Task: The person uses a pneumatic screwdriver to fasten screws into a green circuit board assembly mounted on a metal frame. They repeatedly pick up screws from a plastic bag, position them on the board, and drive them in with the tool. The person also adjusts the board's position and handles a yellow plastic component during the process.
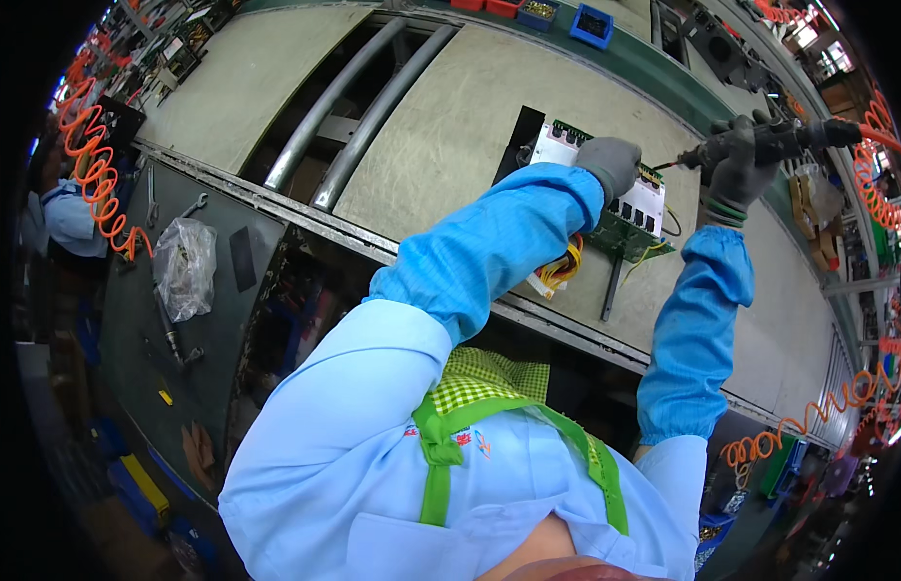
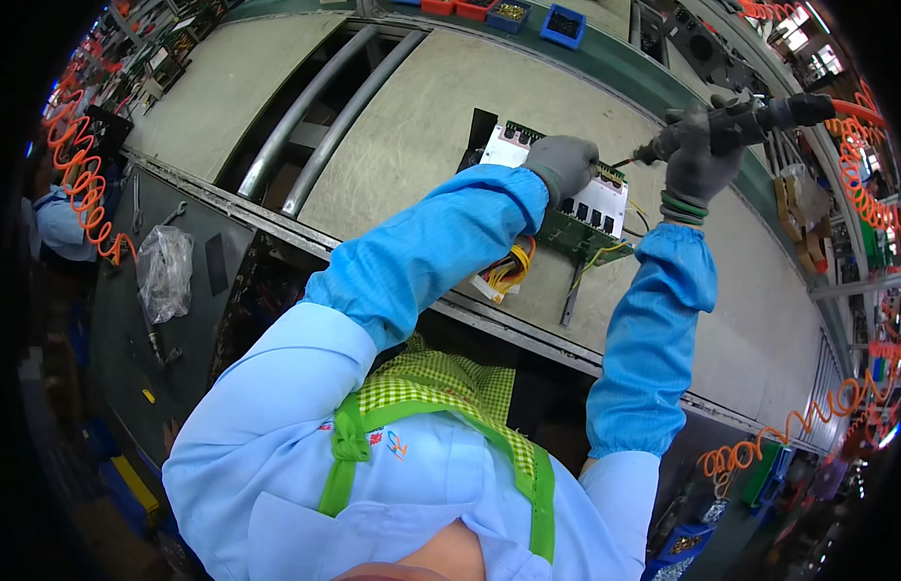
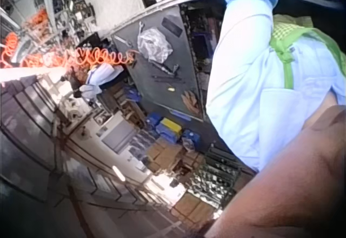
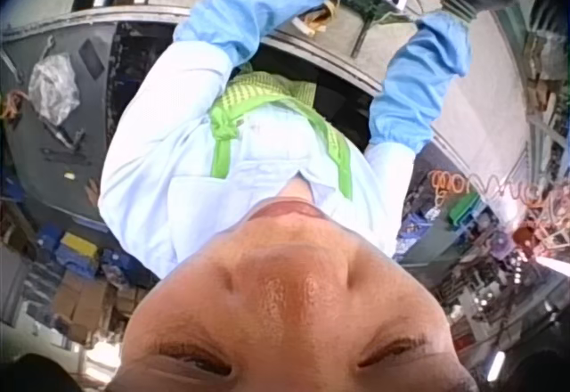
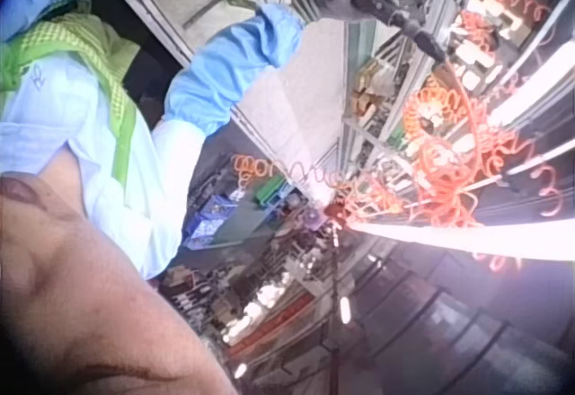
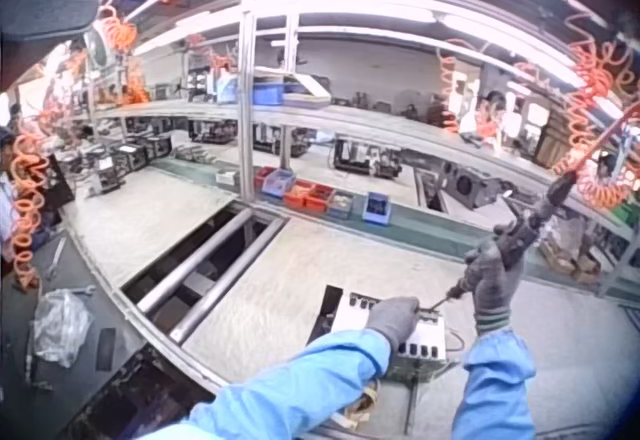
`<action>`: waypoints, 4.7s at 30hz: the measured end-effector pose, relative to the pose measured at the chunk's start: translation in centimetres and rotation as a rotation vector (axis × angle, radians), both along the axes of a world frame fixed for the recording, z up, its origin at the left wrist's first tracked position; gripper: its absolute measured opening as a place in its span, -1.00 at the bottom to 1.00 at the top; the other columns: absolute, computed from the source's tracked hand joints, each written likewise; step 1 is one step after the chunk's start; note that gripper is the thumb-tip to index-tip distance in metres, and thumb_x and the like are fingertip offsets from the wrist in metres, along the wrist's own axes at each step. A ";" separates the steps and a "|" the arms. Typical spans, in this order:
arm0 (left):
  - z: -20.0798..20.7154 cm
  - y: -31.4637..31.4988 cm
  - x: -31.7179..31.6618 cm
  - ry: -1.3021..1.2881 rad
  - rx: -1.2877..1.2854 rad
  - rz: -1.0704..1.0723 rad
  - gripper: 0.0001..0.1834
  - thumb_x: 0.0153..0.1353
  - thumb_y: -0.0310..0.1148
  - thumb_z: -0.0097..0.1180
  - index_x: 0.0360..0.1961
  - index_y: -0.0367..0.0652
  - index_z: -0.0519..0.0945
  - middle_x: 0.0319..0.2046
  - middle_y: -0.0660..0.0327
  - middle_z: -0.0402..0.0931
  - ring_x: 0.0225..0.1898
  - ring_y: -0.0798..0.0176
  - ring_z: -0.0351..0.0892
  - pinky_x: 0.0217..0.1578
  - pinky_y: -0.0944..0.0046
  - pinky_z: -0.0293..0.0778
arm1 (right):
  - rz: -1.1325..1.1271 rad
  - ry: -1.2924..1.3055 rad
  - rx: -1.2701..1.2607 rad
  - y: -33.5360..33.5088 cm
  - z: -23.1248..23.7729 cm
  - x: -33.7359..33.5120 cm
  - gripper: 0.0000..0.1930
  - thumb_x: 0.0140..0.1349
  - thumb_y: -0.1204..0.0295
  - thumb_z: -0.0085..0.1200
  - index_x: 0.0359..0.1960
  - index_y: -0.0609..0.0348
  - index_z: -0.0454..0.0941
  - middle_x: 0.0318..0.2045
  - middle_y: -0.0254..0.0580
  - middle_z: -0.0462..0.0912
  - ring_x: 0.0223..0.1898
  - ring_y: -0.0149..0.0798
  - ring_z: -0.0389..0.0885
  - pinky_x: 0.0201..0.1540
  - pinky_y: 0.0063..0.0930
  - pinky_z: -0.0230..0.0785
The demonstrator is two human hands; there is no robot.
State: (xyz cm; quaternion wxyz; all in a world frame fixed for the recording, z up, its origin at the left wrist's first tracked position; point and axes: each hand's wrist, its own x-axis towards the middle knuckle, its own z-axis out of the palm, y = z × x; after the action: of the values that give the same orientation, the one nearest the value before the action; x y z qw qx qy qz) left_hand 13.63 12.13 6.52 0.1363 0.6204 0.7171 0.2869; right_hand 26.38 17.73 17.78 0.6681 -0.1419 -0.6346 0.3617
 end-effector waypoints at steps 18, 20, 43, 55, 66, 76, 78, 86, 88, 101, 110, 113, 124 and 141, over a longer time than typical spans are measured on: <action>-0.1 1.0 -1.9 -1.767 0.275 -0.166 -0.70 0.21 -0.29 0.03 -0.08 -0.19 0.53 -0.38 0.13 0.50 -0.41 0.36 0.52 -0.55 0.44 0.40 | -0.057 0.026 -0.081 0.7 -1.6 1.4 -0.60 0.08 0.47 0.15 -0.08 0.33 0.31 -0.39 -0.06 0.55 -0.49 -0.20 0.64 -0.43 -0.41 0.53; -0.4 1.1 -1.8 -1.502 0.299 -0.259 -0.67 0.22 -0.27 0.02 -0.04 -0.16 0.52 -0.39 0.15 0.48 -0.41 0.37 0.52 -0.53 0.45 0.40 | -0.093 0.012 -0.071 1.0 -2.1 1.5 -0.60 0.08 0.46 0.16 -0.08 0.33 0.31 -0.41 -0.05 0.56 -0.49 -0.20 0.64 -0.44 -0.41 0.52; 0.4 1.5 2.7 0.045 -0.037 -0.076 -0.70 0.12 -0.14 0.10 -0.15 0.04 0.62 -0.24 0.14 0.61 -0.13 0.05 0.58 -0.11 0.06 0.45 | 0.030 -0.076 -0.162 1.9 -1.3 0.3 -0.64 0.09 0.49 0.18 -0.11 0.24 0.33 -0.50 -0.12 0.55 -0.59 -0.30 0.57 -0.56 -0.50 0.41; -1.0 2.6 2.8 0.050 0.119 -0.064 -0.79 0.13 -0.21 0.04 -0.29 -0.03 0.61 -0.23 0.08 0.59 -0.11 0.00 0.55 -0.12 0.02 0.44 | -0.117 -0.207 -0.175 -7.5 2.6 10.0 -0.62 0.14 0.44 0.08 -0.01 0.27 0.35 -0.30 -0.12 0.54 -0.51 -0.27 0.57 -0.46 -0.44 0.48; 6.4 -13.3 -5.6 -0.981 0.448 -0.164 -0.68 0.15 -0.18 0.19 -0.19 -0.20 0.62 -0.39 0.27 0.59 -0.46 0.45 0.46 -0.42 0.41 0.42 | -0.251 -0.773 -0.671 -11.3 -14.9 14.6 -0.42 0.04 0.33 0.19 0.10 0.21 0.27 -0.22 -0.06 0.51 -0.57 -0.23 0.56 -0.57 -0.37 0.43; 2.8 -47.3 -26.4 -0.413 0.533 0.840 -0.66 0.15 -0.20 0.19 -0.14 -0.22 0.58 -0.46 0.34 0.50 -0.43 0.49 0.42 -0.43 0.45 0.36 | -0.425 -1.209 -0.540 -10.4 -19.6 15.7 -0.19 -0.04 0.19 0.20 0.23 0.34 0.16 0.12 0.19 0.38 0.18 0.09 0.35 0.22 -0.22 0.17; 3.4 -52.9 -29.3 -0.361 0.491 1.022 -0.66 0.14 -0.21 0.18 -0.14 -0.20 0.58 -0.39 0.28 0.52 -0.36 0.45 0.44 -0.38 0.41 0.39 | -0.494 -1.238 -0.526 -11.8 -18.9 14.6 -0.24 -0.04 0.19 0.19 0.19 0.30 0.20 0.04 0.16 0.47 0.09 0.11 0.45 0.15 -0.17 0.25; -1.4 -61.1 -39.1 -0.882 0.332 1.116 -0.62 0.13 -0.46 0.12 0.03 -0.08 0.49 -0.12 0.15 0.45 -0.07 0.17 0.48 -0.15 0.32 0.56 | -0.668 -1.299 -0.567 -11.4 -19.6 14.5 -0.16 -0.07 0.07 0.18 0.23 0.24 0.18 0.04 0.20 0.47 0.08 0.17 0.45 0.13 -0.11 0.27; 0.4 -60.4 -38.9 -0.745 0.171 1.146 -0.62 0.12 -0.45 0.12 0.02 -0.08 0.48 -0.12 0.14 0.44 -0.04 0.13 0.47 -0.16 0.30 0.56 | -0.705 -1.313 -0.599 -11.8 -19.2 14.9 -0.13 -0.08 0.06 0.18 0.25 0.23 0.15 0.06 0.21 0.46 0.09 0.17 0.43 0.14 -0.12 0.27; -0.1 -38.9 -27.5 -0.267 0.429 0.353 -0.77 0.27 -0.27 0.07 -0.24 -0.23 0.57 -0.47 0.26 0.51 -0.45 0.45 0.43 -0.44 0.38 0.39 | -0.782 -1.432 -0.753 -13.9 -17.2 15.2 -0.14 -0.06 -0.08 0.14 0.20 0.20 0.17 0.00 0.23 0.49 0.04 0.17 0.47 0.08 -0.02 0.32; -5.2 -20.7 -10.9 -0.691 0.203 -0.005 -0.58 0.24 -0.23 0.10 0.03 -0.28 0.44 -0.19 0.18 0.52 -0.19 0.32 0.52 -0.21 0.34 0.51 | -0.805 -1.298 -0.720 -15.3 -18.7 18.0 -0.02 -0.04 -0.16 0.12 0.30 0.24 0.07 0.08 0.27 0.37 0.09 0.19 0.40 0.11 -0.10 0.29; -5.6 -19.3 -8.4 -0.472 0.254 0.063 -0.45 0.16 -0.10 0.15 0.04 -0.29 0.44 -0.16 0.01 0.56 -0.13 0.14 0.58 -0.09 0.21 0.47 | -0.849 -1.231 -0.630 -16.1 -19.1 18.9 -0.11 -0.01 -0.11 0.11 0.25 0.27 0.17 0.12 0.27 0.32 0.14 0.21 0.32 0.16 -0.08 0.22; -10.8 -20.2 -7.6 -0.336 0.113 0.169 -0.45 0.15 -0.06 0.14 0.08 -0.16 0.41 -0.18 0.01 0.53 -0.21 0.10 0.58 -0.17 0.17 0.49 | -0.470 -0.629 -0.402 -16.1 -15.2 15.0 -0.35 0.15 0.26 0.16 0.20 0.35 0.22 0.05 0.12 0.36 0.07 -0.03 0.42 0.06 -0.28 0.33; -9.3 -16.8 -8.0 -0.155 0.337 0.041 -0.73 0.24 -0.24 -0.02 -0.21 -0.20 0.59 -0.37 -0.04 0.57 -0.31 -0.07 0.57 -0.30 0.10 0.48 | -0.283 -0.729 -0.390 -10.4 -18.8 10.0 -0.38 0.19 0.03 0.10 0.10 0.28 0.34 -0.08 0.04 0.55 -0.04 -0.06 0.54 -0.02 -0.29 0.36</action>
State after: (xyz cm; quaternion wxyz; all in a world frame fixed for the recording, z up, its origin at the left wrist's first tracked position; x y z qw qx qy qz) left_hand 5.61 -4.70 -2.81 0.0792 0.5958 0.6587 0.4526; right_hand 36.42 7.38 -0.97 0.4042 -0.4695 -0.7229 0.3059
